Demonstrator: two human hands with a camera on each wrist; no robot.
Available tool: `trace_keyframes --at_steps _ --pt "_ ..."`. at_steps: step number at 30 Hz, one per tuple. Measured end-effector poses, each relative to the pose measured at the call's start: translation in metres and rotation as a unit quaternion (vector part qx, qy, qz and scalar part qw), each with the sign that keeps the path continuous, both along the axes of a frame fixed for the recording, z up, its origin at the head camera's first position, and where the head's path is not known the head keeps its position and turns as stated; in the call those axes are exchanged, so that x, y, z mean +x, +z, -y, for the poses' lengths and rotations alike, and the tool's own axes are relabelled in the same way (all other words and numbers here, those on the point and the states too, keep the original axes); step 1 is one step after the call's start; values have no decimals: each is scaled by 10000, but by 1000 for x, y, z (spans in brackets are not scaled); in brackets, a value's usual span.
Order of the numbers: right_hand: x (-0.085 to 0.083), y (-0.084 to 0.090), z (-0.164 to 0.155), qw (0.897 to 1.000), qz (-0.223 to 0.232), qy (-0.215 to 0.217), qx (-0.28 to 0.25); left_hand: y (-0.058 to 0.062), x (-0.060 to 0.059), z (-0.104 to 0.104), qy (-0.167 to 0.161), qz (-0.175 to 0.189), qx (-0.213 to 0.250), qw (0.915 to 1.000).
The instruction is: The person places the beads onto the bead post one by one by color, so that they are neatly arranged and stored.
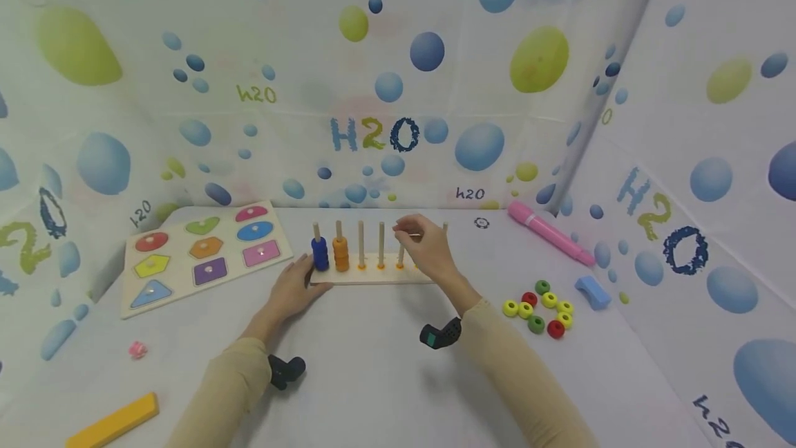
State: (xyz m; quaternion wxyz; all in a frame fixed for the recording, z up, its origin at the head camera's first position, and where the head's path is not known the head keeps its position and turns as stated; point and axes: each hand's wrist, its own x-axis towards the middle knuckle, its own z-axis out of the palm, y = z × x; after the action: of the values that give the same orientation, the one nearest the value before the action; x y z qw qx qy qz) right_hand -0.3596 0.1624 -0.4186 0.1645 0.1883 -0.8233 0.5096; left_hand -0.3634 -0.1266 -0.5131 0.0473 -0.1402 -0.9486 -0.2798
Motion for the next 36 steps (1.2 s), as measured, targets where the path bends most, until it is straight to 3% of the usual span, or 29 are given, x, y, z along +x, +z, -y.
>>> trace_keyframes --at_steps 5,12,22,29,36 --pt "15 -17 -33 9998 145 -136 67 -1 0 -1 -33 67 -6 10000" --pt "37 -43 -83 9953 559 -550 568 0 1 -1 2 6 -10 10000" --pt "66 -83 -158 9900 557 -713 1082 -1 3 -1 10 17 33 10000" --pt "84 -90 -189 9800 378 -946 1711 1 3 -1 15 25 47 10000" --pt "93 -85 -200 9683 403 -845 2318 -1 0 1 29 -1 47 10000"
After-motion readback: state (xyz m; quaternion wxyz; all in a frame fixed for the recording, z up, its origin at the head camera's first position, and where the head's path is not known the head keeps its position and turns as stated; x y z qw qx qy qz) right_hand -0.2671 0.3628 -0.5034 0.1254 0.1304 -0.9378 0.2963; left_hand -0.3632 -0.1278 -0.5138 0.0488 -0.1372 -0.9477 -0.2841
